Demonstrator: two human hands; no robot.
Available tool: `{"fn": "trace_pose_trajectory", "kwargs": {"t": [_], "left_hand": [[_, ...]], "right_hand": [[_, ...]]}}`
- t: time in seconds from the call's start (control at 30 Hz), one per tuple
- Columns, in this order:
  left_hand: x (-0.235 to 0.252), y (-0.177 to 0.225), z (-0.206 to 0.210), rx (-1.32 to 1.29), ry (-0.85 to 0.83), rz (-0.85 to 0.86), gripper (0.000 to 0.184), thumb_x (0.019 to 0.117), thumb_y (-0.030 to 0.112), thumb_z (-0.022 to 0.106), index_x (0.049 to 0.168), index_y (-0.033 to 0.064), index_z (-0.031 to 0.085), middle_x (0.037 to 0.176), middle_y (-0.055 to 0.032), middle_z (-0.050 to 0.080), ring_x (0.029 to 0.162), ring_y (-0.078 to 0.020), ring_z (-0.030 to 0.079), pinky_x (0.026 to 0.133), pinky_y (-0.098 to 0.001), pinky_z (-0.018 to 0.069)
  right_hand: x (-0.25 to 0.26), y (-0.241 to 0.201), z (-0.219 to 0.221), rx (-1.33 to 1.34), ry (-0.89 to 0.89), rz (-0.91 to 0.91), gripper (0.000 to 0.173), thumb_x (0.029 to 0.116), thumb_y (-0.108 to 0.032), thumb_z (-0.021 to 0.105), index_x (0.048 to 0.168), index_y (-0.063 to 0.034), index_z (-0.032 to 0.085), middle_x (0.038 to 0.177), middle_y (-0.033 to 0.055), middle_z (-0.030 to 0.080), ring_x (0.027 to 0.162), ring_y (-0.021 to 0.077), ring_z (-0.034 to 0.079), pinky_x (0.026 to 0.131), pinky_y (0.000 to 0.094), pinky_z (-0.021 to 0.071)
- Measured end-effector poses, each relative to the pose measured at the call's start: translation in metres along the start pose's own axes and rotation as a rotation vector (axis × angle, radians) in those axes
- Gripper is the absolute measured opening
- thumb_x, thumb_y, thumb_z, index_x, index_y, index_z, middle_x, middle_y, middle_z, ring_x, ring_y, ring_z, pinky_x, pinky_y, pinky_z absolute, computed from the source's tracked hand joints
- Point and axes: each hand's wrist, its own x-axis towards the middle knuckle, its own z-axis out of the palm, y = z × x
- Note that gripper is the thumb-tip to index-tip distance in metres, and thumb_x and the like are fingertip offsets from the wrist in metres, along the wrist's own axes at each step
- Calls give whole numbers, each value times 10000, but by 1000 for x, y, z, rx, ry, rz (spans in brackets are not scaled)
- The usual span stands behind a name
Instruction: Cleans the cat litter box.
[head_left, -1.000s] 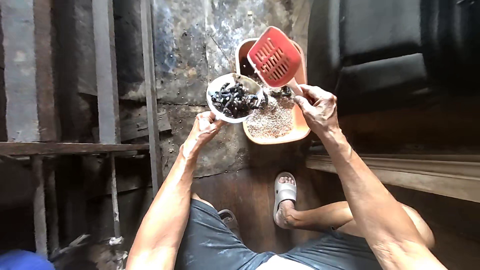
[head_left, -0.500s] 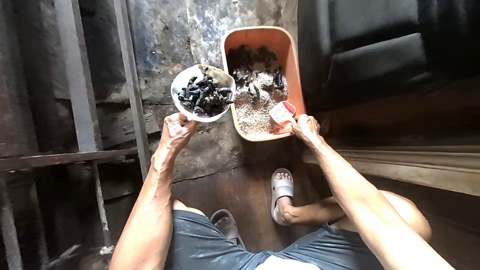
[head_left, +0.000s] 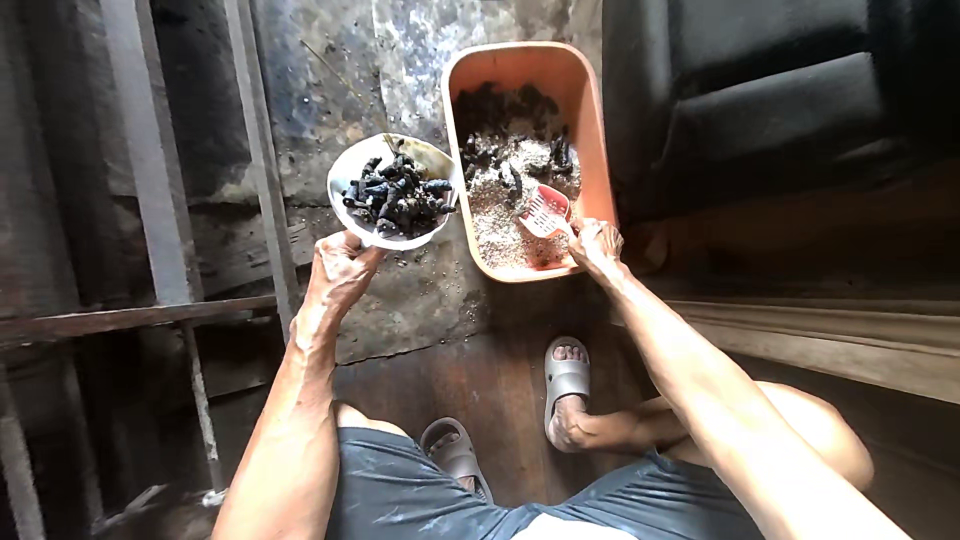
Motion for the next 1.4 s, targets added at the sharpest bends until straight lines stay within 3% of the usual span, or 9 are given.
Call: {"fn": "trace_pose_trajectory", "kwargs": {"t": [0.13, 0.33, 0.7, 0.9, 1.03, 1.27, 1.4], "left_hand": [[1, -2, 1, -13, -1, -5, 182, 966, 233, 689, 901, 64, 710, 781, -19, 661, 715, -50, 600, 717, -327, 491], [1, -2, 2, -27, 5, -2, 179, 966, 228, 687, 907, 61, 714, 786, -13, 665, 719, -41, 602, 724, -316, 496], [-9, -4, -8, 4, 23, -23, 183, 963, 225, 675, 914, 52, 714, 802, -48, 677, 741, -91, 629, 734, -374, 511], [-14, -2, -11, 5, 55, -14, 176, 948, 221, 684, 872, 63, 701, 738, -20, 643, 665, -63, 585, 674, -340, 485], [-16, -1, -13, 19, 55, -3, 179, 956, 217, 675, 883, 57, 705, 747, -31, 651, 682, -75, 597, 683, -351, 488], [-19, -3, -17, 24, 69, -8, 164, 955, 200, 680, 879, 58, 707, 755, -35, 662, 697, -71, 613, 690, -343, 501], [-20, -1, -18, 25, 72, -4, 142, 957, 181, 680, 901, 57, 718, 780, -33, 677, 717, -53, 621, 708, -319, 507]], "right_hand": [[-5, -7, 5, 53, -33, 8, 305, 988, -278, 587, 1146, -53, 721, 1105, 246, 713, 1050, 452, 682, 829, 658, 513], [-5, -23, 16, 108, -42, 31, 282, 990, -265, 576, 1114, -67, 735, 1095, 226, 722, 1049, 422, 688, 824, 636, 521], [3, -30, 19, 151, -14, 12, 301, 990, -272, 569, 1169, -92, 732, 1122, 224, 721, 1059, 425, 686, 837, 647, 518], [22, -31, 14, 153, -38, -34, 319, 1003, -308, 586, 1166, -76, 731, 1141, 230, 714, 1081, 435, 675, 862, 651, 512], [35, -36, 11, 151, -54, -75, 341, 1012, -332, 591, 1157, -57, 732, 1162, 244, 706, 1111, 438, 668, 889, 661, 510], [53, -52, -5, 124, -74, -91, 310, 980, -309, 595, 1102, -62, 739, 1131, 241, 712, 1084, 444, 670, 847, 676, 497], [65, -61, -3, 110, -80, -77, 325, 992, -311, 577, 1158, -77, 730, 1187, 224, 705, 1129, 424, 662, 880, 666, 495]]}}
